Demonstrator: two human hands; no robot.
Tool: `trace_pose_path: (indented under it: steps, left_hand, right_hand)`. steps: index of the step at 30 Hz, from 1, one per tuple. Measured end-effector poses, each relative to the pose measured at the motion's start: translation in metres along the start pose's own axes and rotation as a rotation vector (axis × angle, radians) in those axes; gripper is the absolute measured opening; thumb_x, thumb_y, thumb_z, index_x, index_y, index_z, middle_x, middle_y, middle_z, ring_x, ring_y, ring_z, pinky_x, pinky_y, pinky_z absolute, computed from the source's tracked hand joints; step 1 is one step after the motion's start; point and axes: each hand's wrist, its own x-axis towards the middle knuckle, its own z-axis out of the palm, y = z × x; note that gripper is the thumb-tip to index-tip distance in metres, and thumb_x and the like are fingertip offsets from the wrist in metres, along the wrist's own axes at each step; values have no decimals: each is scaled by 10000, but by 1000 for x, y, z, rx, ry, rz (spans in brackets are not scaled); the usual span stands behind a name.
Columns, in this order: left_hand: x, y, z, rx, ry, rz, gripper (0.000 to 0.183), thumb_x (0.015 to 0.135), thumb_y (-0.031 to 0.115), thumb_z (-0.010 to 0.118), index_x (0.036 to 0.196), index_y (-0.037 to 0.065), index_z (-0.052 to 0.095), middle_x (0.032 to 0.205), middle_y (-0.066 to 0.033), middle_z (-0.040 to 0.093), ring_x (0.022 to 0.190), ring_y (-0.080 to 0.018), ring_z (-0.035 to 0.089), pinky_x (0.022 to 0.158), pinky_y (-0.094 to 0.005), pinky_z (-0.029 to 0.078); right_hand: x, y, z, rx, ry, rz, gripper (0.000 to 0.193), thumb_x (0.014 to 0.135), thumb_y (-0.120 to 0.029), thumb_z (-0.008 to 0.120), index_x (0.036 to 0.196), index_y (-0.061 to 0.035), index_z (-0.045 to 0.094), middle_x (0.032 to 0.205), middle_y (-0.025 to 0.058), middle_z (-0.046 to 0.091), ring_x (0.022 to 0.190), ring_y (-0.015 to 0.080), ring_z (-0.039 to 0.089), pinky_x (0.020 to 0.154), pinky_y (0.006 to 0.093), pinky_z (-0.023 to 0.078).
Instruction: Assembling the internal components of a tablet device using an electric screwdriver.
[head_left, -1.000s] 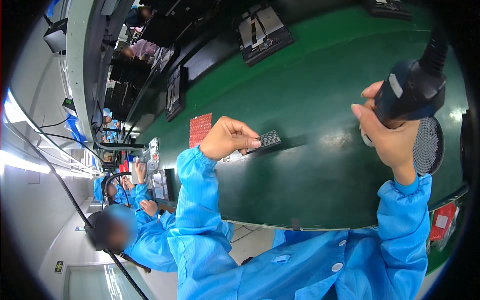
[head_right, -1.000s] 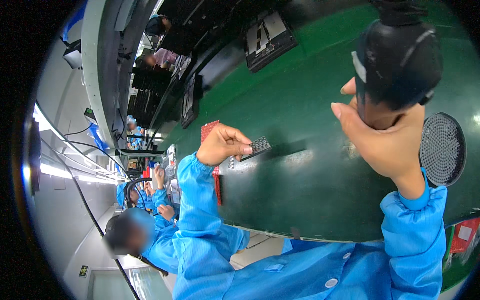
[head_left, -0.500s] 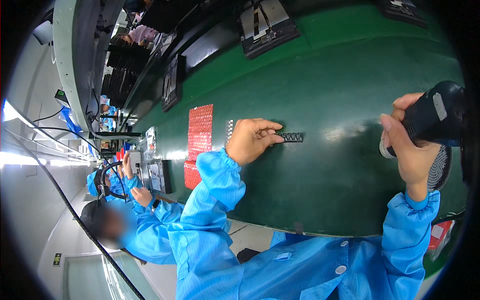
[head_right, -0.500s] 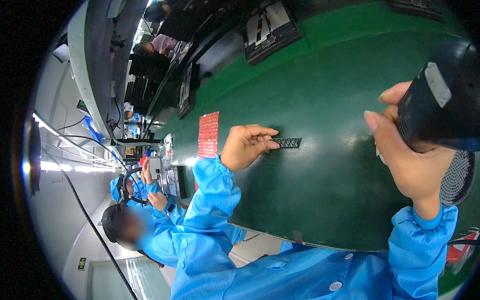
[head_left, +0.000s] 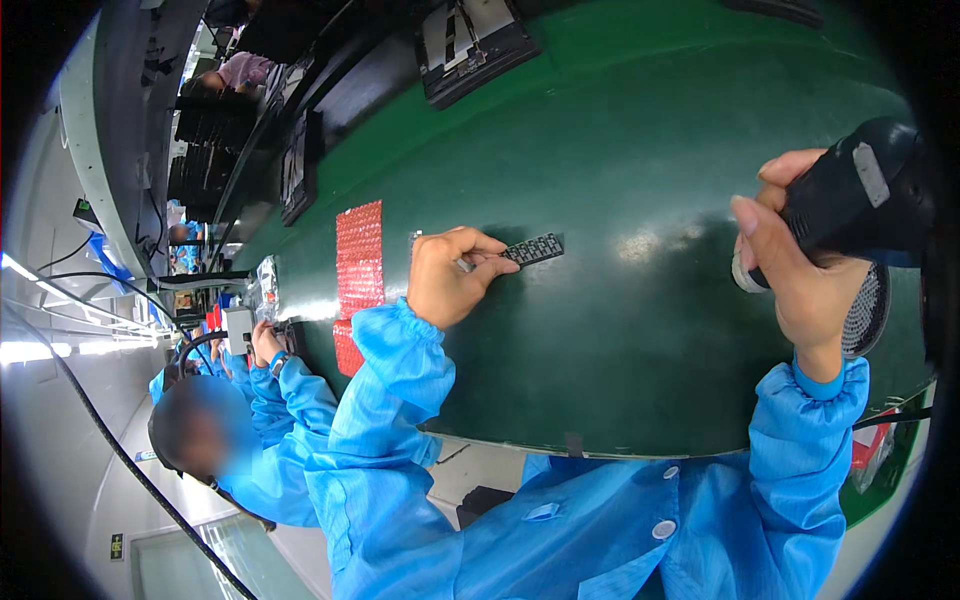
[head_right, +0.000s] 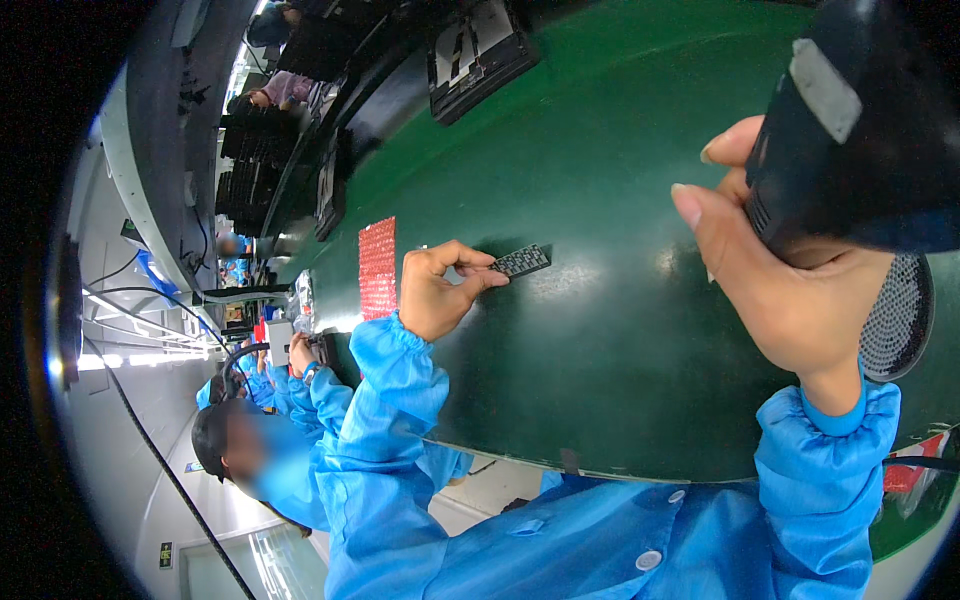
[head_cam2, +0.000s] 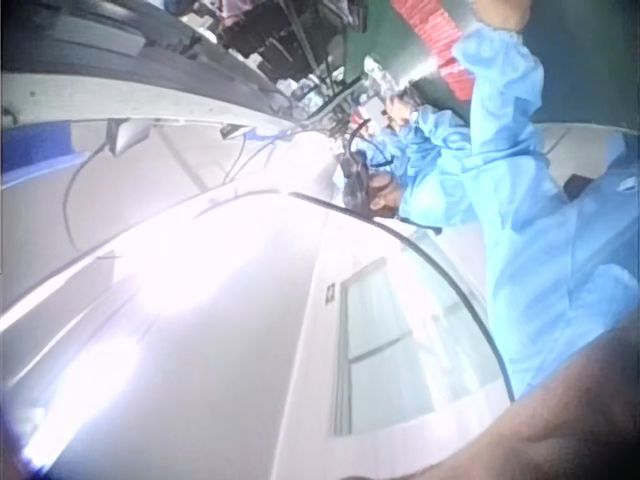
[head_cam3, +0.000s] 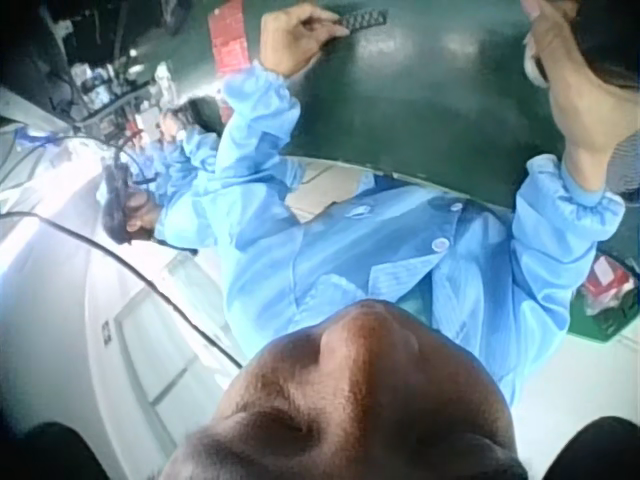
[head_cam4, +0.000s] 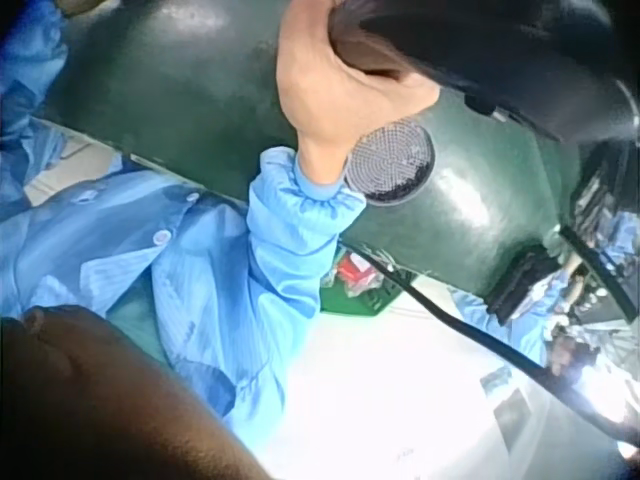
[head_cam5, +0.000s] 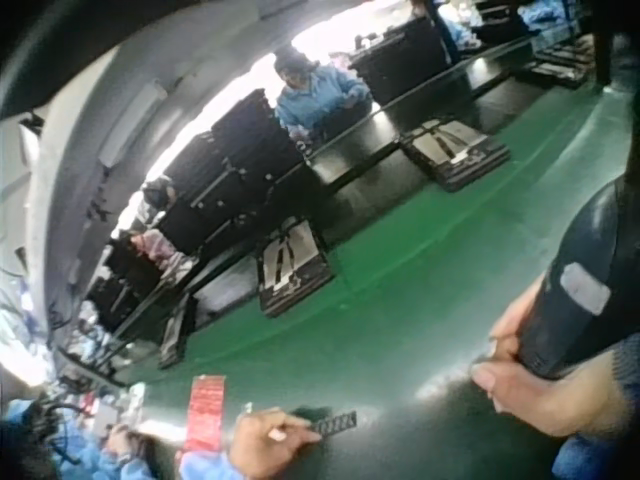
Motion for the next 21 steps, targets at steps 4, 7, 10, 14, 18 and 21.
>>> trace_pose_path:
  steps: [4, 7, 10, 14, 18, 21]
  left_hand:
    - [3, -1, -1, 28, -12, -20, 155, 659, 38, 791, 750, -6, 673, 688, -114, 670, 596, -149, 631, 593, -262, 490]
    - [2, 6, -4, 91, -32, -72, 173, 661, 69, 805, 736, -3, 666, 683, -108, 675, 608, -152, 638, 610, -263, 498]
    - [2, 9, -3, 83, -18, -66, 176, 662, 77, 803, 715, -6, 656, 668, -109, 666, 592, -163, 630, 592, -268, 489]
    - [-3, 14, 3, 89, 3, -37, 165, 682, 58, 788, 694, -4, 636, 662, -89, 659, 595, -154, 610, 590, -266, 481]
    - [-14, -8, 1, -187, -18, -4, 127, 727, -22, 727, 718, -9, 602, 759, -86, 660, 693, -126, 614, 615, -264, 483]
    - [-22, -17, -2, -557, 193, -56, 145, 739, -59, 708, 743, 4, 577, 817, -90, 661, 757, -135, 627, 685, -276, 511]
  right_hand:
    - [2, 0, 1, -27, -11, -50, 272, 778, 84, 635, 1009, 7, 514, 626, 24, 537, 510, 75, 507, 494, 210, 418]
    - [1, 0, 5, -17, -29, -24, 267, 774, 83, 641, 1002, 6, 524, 632, 24, 544, 512, 72, 508, 498, 208, 420]
    - [0, -2, 6, 19, 9, -12, 262, 771, 79, 650, 996, 8, 537, 641, 23, 556, 521, 69, 519, 507, 206, 425]
    - [0, -3, 1, 71, 25, 18, 239, 764, 84, 656, 970, 13, 557, 643, 16, 568, 522, 62, 529, 488, 199, 419]
    - [-1, 4, 5, 122, 22, -3, 229, 759, 87, 661, 955, 16, 565, 637, 5, 569, 511, 55, 527, 464, 191, 408]
    - [-1, -1, 3, 150, 18, 6, 245, 753, 87, 665, 962, 16, 561, 636, -1, 568, 509, 50, 523, 464, 191, 403]
